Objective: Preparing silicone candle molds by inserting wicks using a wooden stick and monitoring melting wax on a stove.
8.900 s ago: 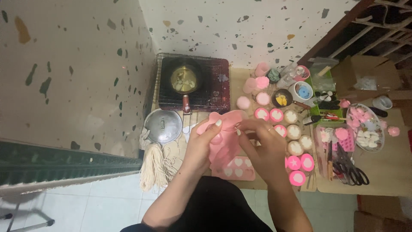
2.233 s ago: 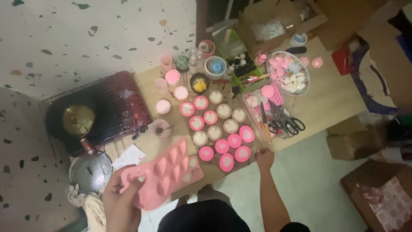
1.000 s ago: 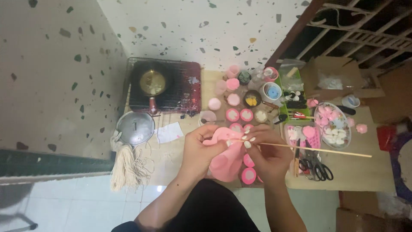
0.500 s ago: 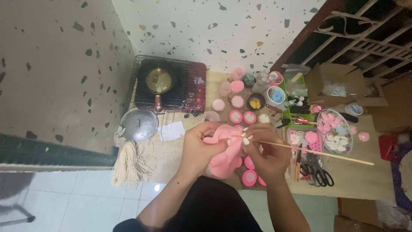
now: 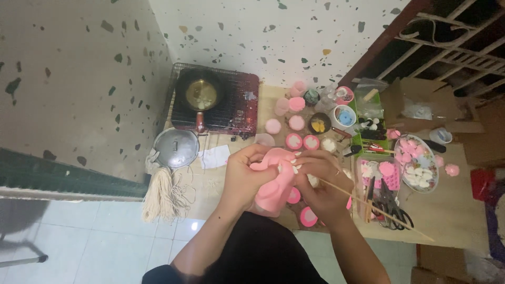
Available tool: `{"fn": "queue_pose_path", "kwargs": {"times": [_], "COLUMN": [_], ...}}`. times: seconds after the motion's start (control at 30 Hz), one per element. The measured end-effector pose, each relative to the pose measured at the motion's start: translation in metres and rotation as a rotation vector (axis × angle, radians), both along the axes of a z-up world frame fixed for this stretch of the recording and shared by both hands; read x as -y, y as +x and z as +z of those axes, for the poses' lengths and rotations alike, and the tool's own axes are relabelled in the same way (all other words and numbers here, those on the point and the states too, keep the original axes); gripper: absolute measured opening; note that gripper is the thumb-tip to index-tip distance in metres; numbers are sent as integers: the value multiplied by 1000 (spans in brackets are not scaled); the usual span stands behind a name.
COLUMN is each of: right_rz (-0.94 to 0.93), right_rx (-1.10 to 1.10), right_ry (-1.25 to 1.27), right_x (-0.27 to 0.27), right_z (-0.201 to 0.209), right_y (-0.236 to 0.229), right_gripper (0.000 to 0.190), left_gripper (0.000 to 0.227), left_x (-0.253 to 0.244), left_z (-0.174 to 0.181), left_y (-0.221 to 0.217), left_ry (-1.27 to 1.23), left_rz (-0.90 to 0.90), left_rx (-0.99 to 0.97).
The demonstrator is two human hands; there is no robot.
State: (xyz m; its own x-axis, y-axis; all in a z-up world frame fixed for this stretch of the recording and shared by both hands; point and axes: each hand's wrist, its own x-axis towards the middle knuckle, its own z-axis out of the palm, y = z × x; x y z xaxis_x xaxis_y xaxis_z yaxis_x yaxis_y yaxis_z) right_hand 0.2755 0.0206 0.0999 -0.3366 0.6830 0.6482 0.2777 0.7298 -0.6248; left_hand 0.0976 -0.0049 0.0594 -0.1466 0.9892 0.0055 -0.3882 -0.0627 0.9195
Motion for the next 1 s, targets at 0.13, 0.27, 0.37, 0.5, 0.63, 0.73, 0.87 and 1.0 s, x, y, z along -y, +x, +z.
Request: {"fn": "queue_pose_path", "kwargs": {"times": [0.13, 0.27, 0.37, 0.5, 0.63, 0.73, 0.87, 1.0], "right_rz": [-18, 20, 33, 37, 15, 135, -78, -196], "right_rx": [106, 118, 152, 176, 101, -279, 9, 240], "right_ry": [104, 221, 239, 291, 131, -49, -190, -97], "right_x": [-1, -3, -4, -9, -1, -2, 2, 8], "right_z": [0, 1, 1, -6, -3, -15, -7, 23], "right_y": [-4, -6, -7, -8, -5, 7, 0, -29], "right_gripper": [24, 27, 29, 29, 26, 22, 20, 23], "left_gripper": [30, 21, 19, 20, 20, 20, 20, 19], "left_x": [-2, -2, -5, -8, -8, -8, -8, -7], "left_z": [2, 2, -10, -17, -19, -20, -20, -19], "left_y": [-2, -2, -2, -4, -7, -10, -7, -7], "left_ry": [-61, -54, -60, -27, -24, -54, -37, -1], "left_rz": [-9, 11, 35, 40, 29, 39, 48, 50], "left_rx": [72, 161, 205, 159, 215, 227, 145, 135]}}
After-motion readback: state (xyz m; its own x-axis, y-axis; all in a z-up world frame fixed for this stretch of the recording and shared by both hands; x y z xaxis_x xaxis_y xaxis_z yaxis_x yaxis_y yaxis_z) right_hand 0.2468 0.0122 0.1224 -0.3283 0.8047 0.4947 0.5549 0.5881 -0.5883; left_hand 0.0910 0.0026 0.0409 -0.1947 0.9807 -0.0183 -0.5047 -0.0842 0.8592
